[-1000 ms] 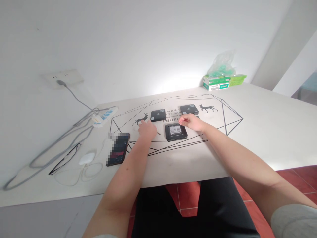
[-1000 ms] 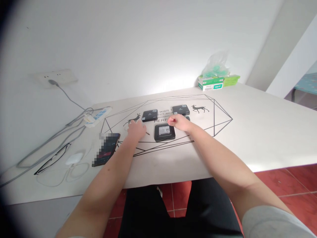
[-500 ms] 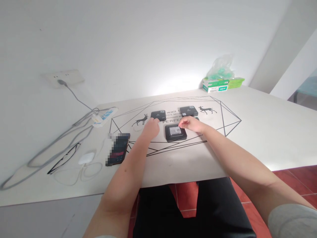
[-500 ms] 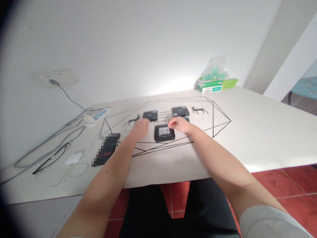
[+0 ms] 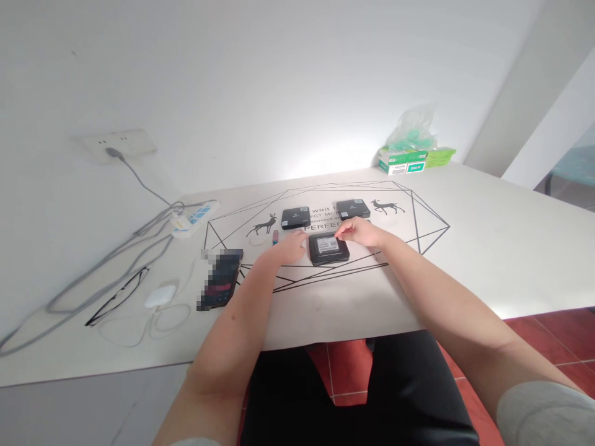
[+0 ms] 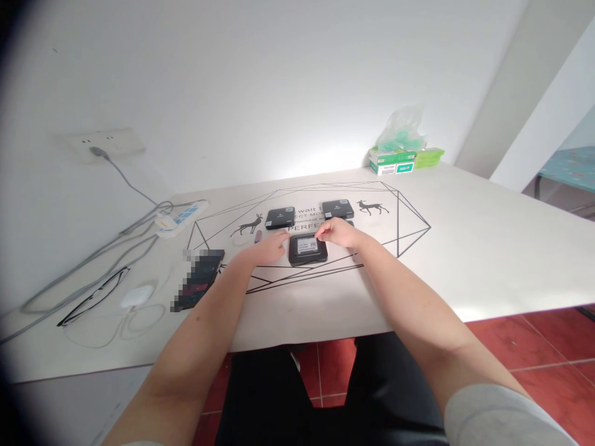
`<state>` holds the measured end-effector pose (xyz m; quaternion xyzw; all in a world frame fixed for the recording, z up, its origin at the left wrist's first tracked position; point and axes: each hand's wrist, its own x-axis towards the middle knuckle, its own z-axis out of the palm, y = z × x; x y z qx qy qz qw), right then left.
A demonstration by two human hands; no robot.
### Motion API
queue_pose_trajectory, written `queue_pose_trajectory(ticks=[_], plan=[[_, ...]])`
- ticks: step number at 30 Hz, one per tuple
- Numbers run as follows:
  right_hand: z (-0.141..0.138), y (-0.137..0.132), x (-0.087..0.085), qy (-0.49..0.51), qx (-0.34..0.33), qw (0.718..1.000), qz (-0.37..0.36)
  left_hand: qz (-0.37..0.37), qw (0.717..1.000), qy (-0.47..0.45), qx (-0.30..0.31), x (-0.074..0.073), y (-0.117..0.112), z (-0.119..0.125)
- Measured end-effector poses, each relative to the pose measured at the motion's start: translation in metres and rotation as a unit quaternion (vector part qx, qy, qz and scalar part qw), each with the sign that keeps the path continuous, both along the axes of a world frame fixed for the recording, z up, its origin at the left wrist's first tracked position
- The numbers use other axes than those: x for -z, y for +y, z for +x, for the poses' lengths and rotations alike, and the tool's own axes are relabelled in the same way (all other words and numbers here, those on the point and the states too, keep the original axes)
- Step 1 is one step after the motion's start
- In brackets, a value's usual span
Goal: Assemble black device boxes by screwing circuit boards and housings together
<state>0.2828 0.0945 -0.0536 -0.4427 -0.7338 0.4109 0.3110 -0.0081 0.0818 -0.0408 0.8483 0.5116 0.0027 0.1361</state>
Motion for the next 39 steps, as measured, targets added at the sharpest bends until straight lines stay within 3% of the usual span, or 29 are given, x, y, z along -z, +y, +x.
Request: queue_pose_trajectory(ticks=[4,11,14,18,23,25,27,29,30,31,33,37,39], plan=[[0.002,0.001,0.000,-0.011,0.015,1.000,0.004,-0.044,0.999,0.032,-0.006,-0.011,-0.006,-0.001],[0.000,0.003,0.003,-0.085,0.031,0.993,0.080,-0.117,0.991,0.070,0.003,-0.028,-0.017,-0.003],[0.000,-0.004,-0.003,-0.133,0.008,0.986,0.095,-0.121,0.991,0.064,0.009,-0.027,-0.017,-0.003],[-0.002,-0.018,-0.015,-0.198,-0.090,0.974,0.055,-0.118,0.992,0.041,0.008,-0.022,-0.016,-0.001],[-0.004,-0.027,-0.027,-0.224,-0.084,0.969,0.058,-0.115,0.993,0.018,0.025,-0.016,-0.018,0.004],[-0.002,-0.026,-0.033,-0.224,-0.048,0.968,0.100,-0.105,0.994,0.016,0.022,-0.012,-0.019,0.007],[0.003,-0.023,-0.040,-0.250,0.082,0.955,0.138,-0.091,0.996,0.010,0.020,-0.007,-0.019,0.008],[0.009,-0.020,-0.044,-0.313,0.258,0.908,0.103,-0.078,0.997,0.000,0.020,-0.003,-0.019,0.010],[0.012,-0.018,-0.044,-0.346,0.300,0.887,0.062,-0.072,0.997,-0.005,0.020,-0.002,-0.018,0.010],[0.014,-0.016,-0.044,-0.366,0.315,0.875,0.020,-0.068,0.997,-0.010,0.021,0.000,-0.018,0.010],[0.017,-0.012,-0.040,-0.377,0.292,0.878,-0.034,-0.064,0.998,-0.016,0.024,0.001,-0.017,0.010],[0.020,-0.008,-0.034,-0.346,0.266,0.898,-0.048,-0.066,0.997,-0.017,0.026,-0.001,-0.017,0.010],[0.021,-0.007,-0.036,-0.270,0.276,0.922,-0.035,-0.069,0.997,-0.016,0.029,-0.001,-0.017,0.010]])
